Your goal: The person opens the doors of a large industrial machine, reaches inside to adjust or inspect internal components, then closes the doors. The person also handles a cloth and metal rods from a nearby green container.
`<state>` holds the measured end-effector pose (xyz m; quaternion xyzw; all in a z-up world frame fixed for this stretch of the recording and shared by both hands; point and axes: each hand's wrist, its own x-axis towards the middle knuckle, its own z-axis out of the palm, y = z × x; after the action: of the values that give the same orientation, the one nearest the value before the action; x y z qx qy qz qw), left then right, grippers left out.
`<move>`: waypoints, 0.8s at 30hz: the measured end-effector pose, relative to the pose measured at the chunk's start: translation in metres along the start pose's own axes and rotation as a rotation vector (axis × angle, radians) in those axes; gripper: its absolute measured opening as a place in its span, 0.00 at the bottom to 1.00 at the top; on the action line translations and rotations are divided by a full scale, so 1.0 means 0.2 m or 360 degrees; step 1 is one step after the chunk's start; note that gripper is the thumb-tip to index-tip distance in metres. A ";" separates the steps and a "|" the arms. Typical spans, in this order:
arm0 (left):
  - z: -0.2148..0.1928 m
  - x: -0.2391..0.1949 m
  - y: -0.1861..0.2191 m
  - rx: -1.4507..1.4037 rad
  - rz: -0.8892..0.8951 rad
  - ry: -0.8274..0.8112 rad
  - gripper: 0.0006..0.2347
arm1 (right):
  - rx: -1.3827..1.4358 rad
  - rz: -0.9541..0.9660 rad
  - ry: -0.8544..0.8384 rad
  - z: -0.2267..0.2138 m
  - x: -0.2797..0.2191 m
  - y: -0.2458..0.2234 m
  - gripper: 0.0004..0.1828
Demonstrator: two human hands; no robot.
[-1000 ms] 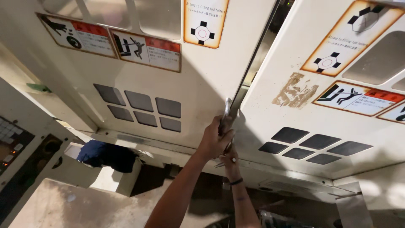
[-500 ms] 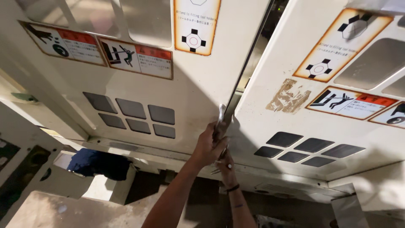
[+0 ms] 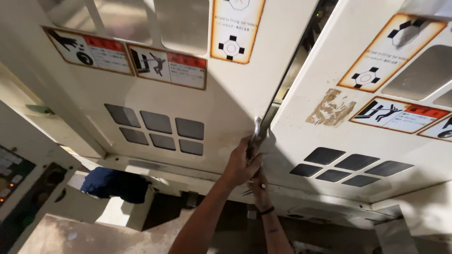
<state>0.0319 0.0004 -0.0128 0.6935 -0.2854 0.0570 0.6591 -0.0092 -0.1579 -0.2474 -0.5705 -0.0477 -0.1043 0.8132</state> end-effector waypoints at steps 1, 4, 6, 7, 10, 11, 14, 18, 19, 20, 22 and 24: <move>0.00 0.01 0.00 -0.0020 -0.0028 -0.0015 0.24 | 0.0003 0.0009 -0.0011 0.00 0.01 -0.02 0.39; -0.01 0.02 -0.01 0.0022 0.0109 -0.0075 0.26 | -0.0114 -0.0067 -0.0032 0.01 0.02 -0.02 0.41; -0.01 0.02 -0.01 0.0015 0.0049 -0.0066 0.25 | 0.0023 0.0009 0.0104 0.02 0.01 0.00 0.39; 0.00 0.01 -0.01 0.0014 0.0020 -0.0057 0.25 | 0.0092 0.0047 0.0166 0.02 0.00 0.00 0.38; 0.01 0.01 0.01 -0.0002 -0.0027 -0.0033 0.25 | -0.0124 -0.0047 0.0073 0.02 -0.01 -0.02 0.45; 0.00 0.02 0.03 0.0014 0.0012 -0.0024 0.25 | -0.0106 0.0034 0.0113 0.03 0.01 -0.04 0.46; -0.01 0.04 0.03 0.0042 0.0097 -0.0017 0.25 | -0.0091 0.0212 0.0194 0.05 0.02 -0.09 0.48; -0.01 0.00 0.00 0.0021 0.0009 -0.0050 0.24 | -0.0138 0.0069 0.0072 0.08 0.00 -0.11 0.48; -0.01 0.01 0.01 0.0003 -0.0048 -0.0062 0.24 | -0.0142 -0.0013 0.0015 0.09 0.01 -0.13 0.49; -0.01 0.02 0.01 -0.0012 -0.0034 -0.0040 0.24 | -0.0109 0.0008 0.0000 0.10 0.02 -0.14 0.48; 0.00 0.01 0.03 -0.0041 -0.0005 -0.0020 0.24 | -0.0038 0.0042 -0.0009 0.12 0.00 -0.17 0.47; 0.00 0.02 0.05 -0.0083 0.0028 -0.0027 0.24 | -0.0068 -0.0033 -0.0040 0.14 0.02 -0.20 0.49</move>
<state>0.0298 -0.0007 -0.0029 0.6740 -0.2985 0.0496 0.6739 -0.0132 -0.1457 -0.2000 -0.5886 -0.0616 -0.1064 0.7990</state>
